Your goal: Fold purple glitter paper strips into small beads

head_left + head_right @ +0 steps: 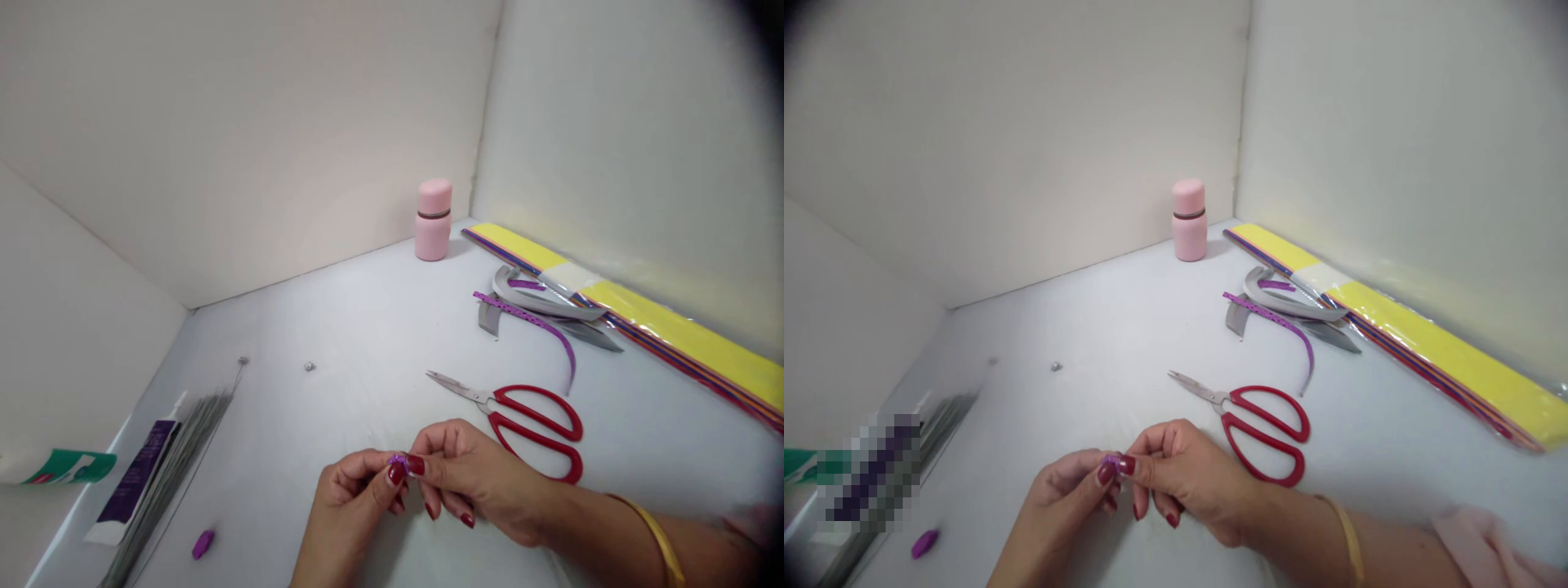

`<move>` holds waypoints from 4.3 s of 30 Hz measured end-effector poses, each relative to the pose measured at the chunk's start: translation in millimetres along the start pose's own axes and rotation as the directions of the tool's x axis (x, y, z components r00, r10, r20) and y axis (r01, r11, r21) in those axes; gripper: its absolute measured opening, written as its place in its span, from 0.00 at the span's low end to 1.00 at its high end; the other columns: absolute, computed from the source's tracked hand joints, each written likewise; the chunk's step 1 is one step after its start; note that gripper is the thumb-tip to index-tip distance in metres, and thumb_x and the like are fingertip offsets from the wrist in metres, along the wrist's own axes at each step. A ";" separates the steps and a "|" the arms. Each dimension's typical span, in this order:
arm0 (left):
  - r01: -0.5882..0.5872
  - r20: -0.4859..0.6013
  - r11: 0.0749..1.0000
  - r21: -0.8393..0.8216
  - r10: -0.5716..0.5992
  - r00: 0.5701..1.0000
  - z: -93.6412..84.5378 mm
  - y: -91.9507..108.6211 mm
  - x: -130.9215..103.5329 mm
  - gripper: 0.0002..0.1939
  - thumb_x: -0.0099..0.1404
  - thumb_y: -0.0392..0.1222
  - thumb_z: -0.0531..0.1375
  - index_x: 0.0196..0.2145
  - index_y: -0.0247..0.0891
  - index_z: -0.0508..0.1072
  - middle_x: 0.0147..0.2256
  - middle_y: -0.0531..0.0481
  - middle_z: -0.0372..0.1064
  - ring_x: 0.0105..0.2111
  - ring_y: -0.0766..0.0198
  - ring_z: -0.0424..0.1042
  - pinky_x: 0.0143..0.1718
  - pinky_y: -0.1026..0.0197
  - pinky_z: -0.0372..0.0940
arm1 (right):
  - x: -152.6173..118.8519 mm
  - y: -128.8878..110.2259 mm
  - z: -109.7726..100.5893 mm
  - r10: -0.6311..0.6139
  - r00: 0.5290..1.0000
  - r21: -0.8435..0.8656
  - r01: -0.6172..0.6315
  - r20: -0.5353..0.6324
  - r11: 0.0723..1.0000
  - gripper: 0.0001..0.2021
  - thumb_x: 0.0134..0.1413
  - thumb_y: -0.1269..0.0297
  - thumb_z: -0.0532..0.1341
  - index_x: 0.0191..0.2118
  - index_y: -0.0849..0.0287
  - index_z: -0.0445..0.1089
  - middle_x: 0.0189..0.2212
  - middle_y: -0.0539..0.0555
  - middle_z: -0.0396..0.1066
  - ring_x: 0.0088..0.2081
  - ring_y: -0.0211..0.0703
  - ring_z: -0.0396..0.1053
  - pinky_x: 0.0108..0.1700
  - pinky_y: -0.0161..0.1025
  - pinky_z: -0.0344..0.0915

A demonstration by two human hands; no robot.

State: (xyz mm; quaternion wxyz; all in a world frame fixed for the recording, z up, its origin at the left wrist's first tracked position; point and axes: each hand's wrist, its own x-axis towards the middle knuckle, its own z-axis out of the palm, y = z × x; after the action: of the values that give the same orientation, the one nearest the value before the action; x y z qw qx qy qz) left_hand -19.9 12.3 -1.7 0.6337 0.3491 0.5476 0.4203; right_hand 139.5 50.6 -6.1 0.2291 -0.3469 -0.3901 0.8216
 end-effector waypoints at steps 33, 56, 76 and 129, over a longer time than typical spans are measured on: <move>-0.456 -0.075 0.493 0.741 0.736 0.673 11.5 -25.7 -7.9 0.11 0.56 0.31 0.59 0.35 0.40 0.78 0.32 0.46 0.78 0.31 0.59 0.75 0.35 0.63 0.66 | -2.2 6.0 5.0 -0.146 0.977 -0.355 0.083 -0.157 0.931 0.09 0.49 0.62 0.59 0.32 0.60 0.72 0.21 0.48 0.65 0.19 0.31 0.57 0.18 0.27 0.54; -0.250 -0.195 0.915 0.317 0.321 0.927 5.2 -6.9 -5.0 0.04 0.55 0.41 0.62 0.27 0.39 0.77 0.28 0.49 0.75 0.30 0.63 0.72 0.31 0.67 0.65 | -0.1 0.6 5.1 -0.096 0.982 -0.232 0.056 -0.163 0.971 0.14 0.46 0.55 0.61 0.26 0.63 0.68 0.18 0.47 0.67 0.14 0.27 0.52 0.16 0.27 0.53; -0.604 0.053 0.448 0.659 0.774 0.631 6.4 -25.0 -3.2 0.11 0.58 0.28 0.57 0.36 0.38 0.76 0.35 0.46 0.73 0.34 0.64 0.72 0.36 0.65 0.65 | -0.5 -1.0 7.1 -0.019 0.980 -0.001 0.019 -0.199 1.000 0.10 0.46 0.61 0.63 0.29 0.63 0.69 0.19 0.46 0.68 0.13 0.25 0.52 0.17 0.28 0.46; -0.055 -0.252 0.997 -0.054 0.039 0.967 7.9 -12.6 1.5 0.08 0.48 0.40 0.67 0.26 0.34 0.75 0.24 0.49 0.75 0.25 0.67 0.69 0.29 0.67 0.61 | 0.8 -1.2 4.3 -0.049 0.975 -0.185 0.009 -0.218 0.983 0.04 0.42 0.72 0.56 0.29 0.62 0.67 0.21 0.47 0.69 0.17 0.28 0.62 0.18 0.27 0.50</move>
State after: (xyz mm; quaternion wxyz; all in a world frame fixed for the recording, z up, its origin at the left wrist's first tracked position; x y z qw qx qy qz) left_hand -10.1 8.7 -12.4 0.5597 0.2868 0.6018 0.4923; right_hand 136.0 49.7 -3.5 0.2504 -0.4501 -0.4408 0.7351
